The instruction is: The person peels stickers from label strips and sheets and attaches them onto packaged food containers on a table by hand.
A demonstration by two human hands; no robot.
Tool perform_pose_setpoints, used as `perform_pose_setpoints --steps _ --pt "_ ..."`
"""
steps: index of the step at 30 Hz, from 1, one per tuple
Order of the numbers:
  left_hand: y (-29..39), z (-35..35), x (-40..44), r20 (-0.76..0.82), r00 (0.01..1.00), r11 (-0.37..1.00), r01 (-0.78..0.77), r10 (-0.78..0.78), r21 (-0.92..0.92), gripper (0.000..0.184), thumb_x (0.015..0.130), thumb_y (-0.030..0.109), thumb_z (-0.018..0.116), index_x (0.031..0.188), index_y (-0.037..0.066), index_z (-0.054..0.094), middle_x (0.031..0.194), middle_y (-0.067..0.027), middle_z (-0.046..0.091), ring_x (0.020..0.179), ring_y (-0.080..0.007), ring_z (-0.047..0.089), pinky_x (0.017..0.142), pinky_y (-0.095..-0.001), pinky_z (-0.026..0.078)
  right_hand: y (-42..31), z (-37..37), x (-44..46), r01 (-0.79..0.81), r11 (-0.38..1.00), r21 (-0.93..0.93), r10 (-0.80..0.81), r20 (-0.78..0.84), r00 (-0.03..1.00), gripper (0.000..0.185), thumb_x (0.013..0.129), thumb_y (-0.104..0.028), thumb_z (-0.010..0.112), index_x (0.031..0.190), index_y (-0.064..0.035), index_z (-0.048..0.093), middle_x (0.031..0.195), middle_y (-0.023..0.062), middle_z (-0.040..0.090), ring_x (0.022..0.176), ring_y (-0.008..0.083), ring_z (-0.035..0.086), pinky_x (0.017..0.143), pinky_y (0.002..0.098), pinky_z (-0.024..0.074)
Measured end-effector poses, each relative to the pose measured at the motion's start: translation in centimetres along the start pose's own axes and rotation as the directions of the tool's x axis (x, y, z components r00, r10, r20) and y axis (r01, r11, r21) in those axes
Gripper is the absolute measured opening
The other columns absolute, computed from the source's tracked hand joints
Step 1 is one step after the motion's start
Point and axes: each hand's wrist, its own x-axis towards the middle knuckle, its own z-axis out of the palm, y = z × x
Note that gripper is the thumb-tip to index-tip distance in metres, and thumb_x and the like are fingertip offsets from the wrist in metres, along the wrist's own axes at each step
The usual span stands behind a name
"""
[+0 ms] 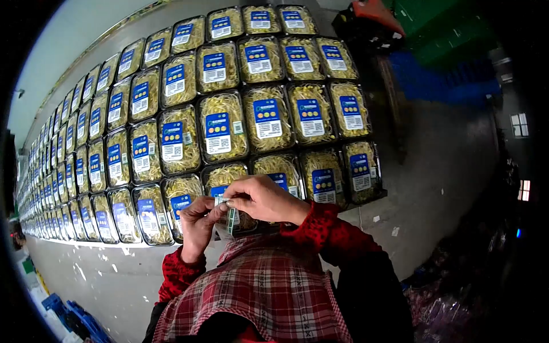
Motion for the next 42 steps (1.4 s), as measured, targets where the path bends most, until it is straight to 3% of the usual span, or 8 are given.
perform_pose_setpoints --steps 7,11,14,22,28,32,36,42 --pt "0.1 2.1 -0.1 0.108 0.979 0.984 0.175 -0.173 -0.009 0.015 0.082 0.009 0.076 0.077 -0.001 0.066 0.071 0.0006 0.063 0.063 -0.0038 0.048 0.056 -0.0211 0.040 2.4 -3.4 -1.4 0.031 0.988 -0.152 -0.081 -0.341 0.936 0.003 0.080 -0.006 0.068 0.080 -0.0034 0.066 0.074 0.0047 0.063 0.066 0.0123 0.058 0.056 0.0269 0.0444" --pt "0.1 4.1 -0.3 0.123 0.970 0.972 0.218 -0.207 -0.082 0.016 0.085 0.012 0.074 0.081 -0.001 0.066 0.072 0.0000 0.064 0.065 -0.0041 0.050 0.058 -0.0215 0.042 10.8 -9.1 2.0 -0.299 0.934 0.194 0.338 -0.749 0.570 0.017 0.082 -0.011 0.067 0.088 0.0043 0.069 0.069 0.0011 0.061 0.055 0.0069 0.051 0.049 0.0226 0.0397" --pt "0.2 4.7 0.0 0.130 0.969 0.977 0.214 -0.212 -0.004 0.014 0.085 0.010 0.074 0.082 -0.002 0.066 0.072 -0.0003 0.065 0.065 -0.0048 0.052 0.059 -0.0214 0.043 13.1 -8.9 3.5 -0.353 0.935 0.015 0.197 -0.851 0.486 0.018 0.076 -0.015 0.071 0.074 0.0024 0.069 0.068 0.0144 0.067 0.062 0.0247 0.065 0.059 0.0334 0.0480" --pt "-0.1 4.5 0.6 0.141 0.952 0.947 0.290 -0.271 -0.136 0.014 0.084 0.009 0.073 0.083 -0.002 0.067 0.081 -0.0033 0.066 0.070 -0.0061 0.054 0.062 -0.0229 0.044 11.3 -9.1 4.9 -0.606 0.635 -0.480 -0.031 -0.799 0.601 0.015 0.076 -0.015 0.067 0.070 -0.0018 0.068 0.070 0.0171 0.066 0.063 0.0348 0.066 0.054 0.0422 0.0511" --pt "0.8 4.3 1.6 0.051 0.997 0.998 -0.061 0.060 0.023 0.012 0.085 0.009 0.072 0.091 -0.001 0.070 0.099 -0.0096 0.066 0.081 -0.0123 0.058 0.071 -0.0248 0.045 9.8 -9.9 5.3 -0.721 0.401 -0.565 0.077 -0.763 0.642 0.031 0.079 -0.018 0.070 0.102 0.0012 0.063 0.066 0.0171 0.065 0.059 0.0294 0.067 0.049 0.0409 0.0485" --pt "1.2 4.3 2.4 0.057 0.996 0.997 0.069 -0.067 -0.029 0.013 0.086 0.011 0.072 0.090 -0.001 0.070 0.091 -0.0075 0.067 0.078 -0.0112 0.057 0.071 -0.0244 0.045 11.3 -8.7 2.8 -0.312 0.740 -0.595 -0.088 -0.546 0.833 0.018 0.087 -0.013 0.063 0.100 -0.0006 0.064 0.070 0.0117 0.065 0.064 0.0211 0.064 0.057 0.0371 0.0500" --pt "1.6 5.9 3.2 0.044 0.999 1.000 0.006 -0.005 -0.008 0.016 0.084 0.013 0.074 0.080 -0.001 0.067 0.073 -0.0012 0.062 0.065 -0.0068 0.050 0.061 -0.0227 0.041 3.8 -5.1 -2.1 0.098 0.985 -0.143 -0.135 -0.277 0.951 0.012 0.084 -0.006 0.066 0.094 0.0006 0.066 0.091 0.0125 0.066 0.080 0.0239 0.064 0.068 0.0320 0.0508" --pt "1.8 9.6 3.6 0.084 0.994 0.997 0.069 -0.067 -0.023 0.018 0.084 0.013 0.075 0.075 -0.001 0.066 0.070 0.0002 0.060 0.063 -0.0055 0.048 0.058 -0.0215 0.039 2.9 -6.1 -6.4 -0.014 0.998 0.060 0.033 -0.323 0.946 0.012 0.091 -0.004 0.057 0.099 0.0028 0.064 0.088 0.0092 0.064 0.070 0.0149 0.061 0.059 0.0287 0.0471"
